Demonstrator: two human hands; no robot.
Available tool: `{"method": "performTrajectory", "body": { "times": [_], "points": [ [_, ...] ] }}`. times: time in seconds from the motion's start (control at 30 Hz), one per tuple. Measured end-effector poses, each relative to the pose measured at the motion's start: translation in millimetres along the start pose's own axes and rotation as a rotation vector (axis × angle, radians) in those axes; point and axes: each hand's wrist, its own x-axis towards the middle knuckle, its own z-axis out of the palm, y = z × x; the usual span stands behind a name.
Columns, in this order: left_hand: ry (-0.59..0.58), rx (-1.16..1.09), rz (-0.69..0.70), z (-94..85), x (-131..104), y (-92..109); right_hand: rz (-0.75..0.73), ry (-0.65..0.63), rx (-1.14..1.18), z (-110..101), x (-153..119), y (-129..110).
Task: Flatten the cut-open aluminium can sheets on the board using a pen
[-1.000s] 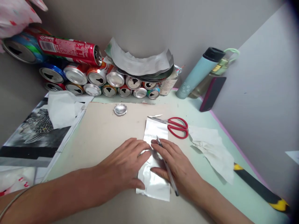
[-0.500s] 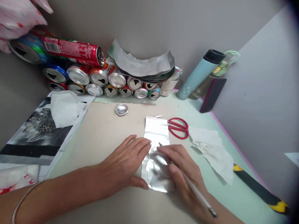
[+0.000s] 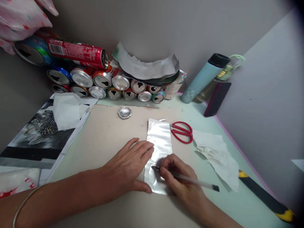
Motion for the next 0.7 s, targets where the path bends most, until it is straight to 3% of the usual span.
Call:
{"method": "performTrajectory", "body": {
  "times": [0.27,0.7],
  "points": [
    [0.010,0.007,0.004,2.3,-1.3,-1.4,-0.052,0.039,-0.115,5.9,-1.4,1.3],
    [0.007,0.000,0.010,1.5,-0.3,-1.5,-0.033,0.017,-0.116,6.0,-0.1,-2.1]
  ]
}}
